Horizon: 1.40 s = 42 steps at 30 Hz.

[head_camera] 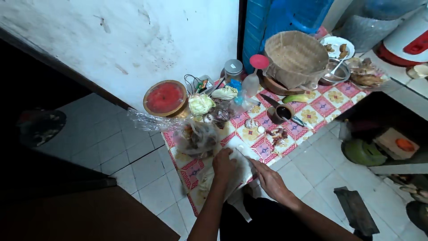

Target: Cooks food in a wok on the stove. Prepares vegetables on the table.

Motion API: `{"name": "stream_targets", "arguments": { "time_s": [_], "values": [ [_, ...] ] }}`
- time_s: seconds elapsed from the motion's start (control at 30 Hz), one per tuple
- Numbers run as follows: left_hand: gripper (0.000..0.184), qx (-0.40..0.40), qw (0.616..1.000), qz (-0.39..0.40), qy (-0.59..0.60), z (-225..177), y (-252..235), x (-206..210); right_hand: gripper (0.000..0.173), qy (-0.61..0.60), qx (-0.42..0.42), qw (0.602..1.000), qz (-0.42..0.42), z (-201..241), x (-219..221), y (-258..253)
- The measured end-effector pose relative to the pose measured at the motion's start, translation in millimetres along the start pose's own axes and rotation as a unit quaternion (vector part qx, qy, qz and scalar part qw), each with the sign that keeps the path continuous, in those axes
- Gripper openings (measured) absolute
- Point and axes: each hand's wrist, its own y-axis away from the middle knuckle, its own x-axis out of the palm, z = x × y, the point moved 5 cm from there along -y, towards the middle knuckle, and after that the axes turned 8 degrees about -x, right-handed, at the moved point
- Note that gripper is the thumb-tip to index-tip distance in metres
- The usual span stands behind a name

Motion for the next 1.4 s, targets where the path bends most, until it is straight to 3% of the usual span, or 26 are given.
{"name": "stream_targets", "arguments": {
  "time_s": [0.17,0.33,0.43,0.57,0.7,0.87,1.0,1.1,1.23,1.4],
  "values": [
    [0.040,-0.012,1.000,0.017,-0.014,-3,0,-2,0.049,0.027,0.013,0.998,0.056,17,7,-25],
    [0.040,-0.013,1.000,0.012,-0.003,0,0,1,0.050,0.030,0.048,0.994,0.093,-13,12,-6],
    [0.038,-0.015,1.000,0.007,-0.001,0,0,0,0.048,0.011,0.030,0.997,0.067,-25,6,11],
    [0.039,-0.022,1.000,0.003,-0.002,-2,1,-1,0.049,0.000,-0.006,1.000,0.015,-3,-5,1],
    [0.039,-0.022,1.000,0.002,-0.005,-3,2,0,0.048,0.017,-0.007,0.998,0.057,13,6,-24],
    [0.040,-0.017,1.000,-0.002,0.010,-1,3,0,0.047,0.012,0.039,0.994,0.101,-22,10,-3],
    [0.039,-0.022,0.999,-0.014,0.020,2,0,0,0.046,-0.071,0.032,0.996,0.038,-37,-16,8],
    [0.039,-0.018,0.999,-0.024,0.023,2,0,-1,0.048,-0.023,0.053,0.998,-0.004,-40,-39,-22],
    [0.041,-0.018,0.999,-0.024,0.023,2,1,-2,0.054,0.044,0.052,0.997,0.020,-48,-44,-60],
    [0.040,-0.015,0.998,-0.042,0.054,7,0,-2,0.035,0.066,0.093,0.993,-0.015,-52,-134,-35]
  ]
}}
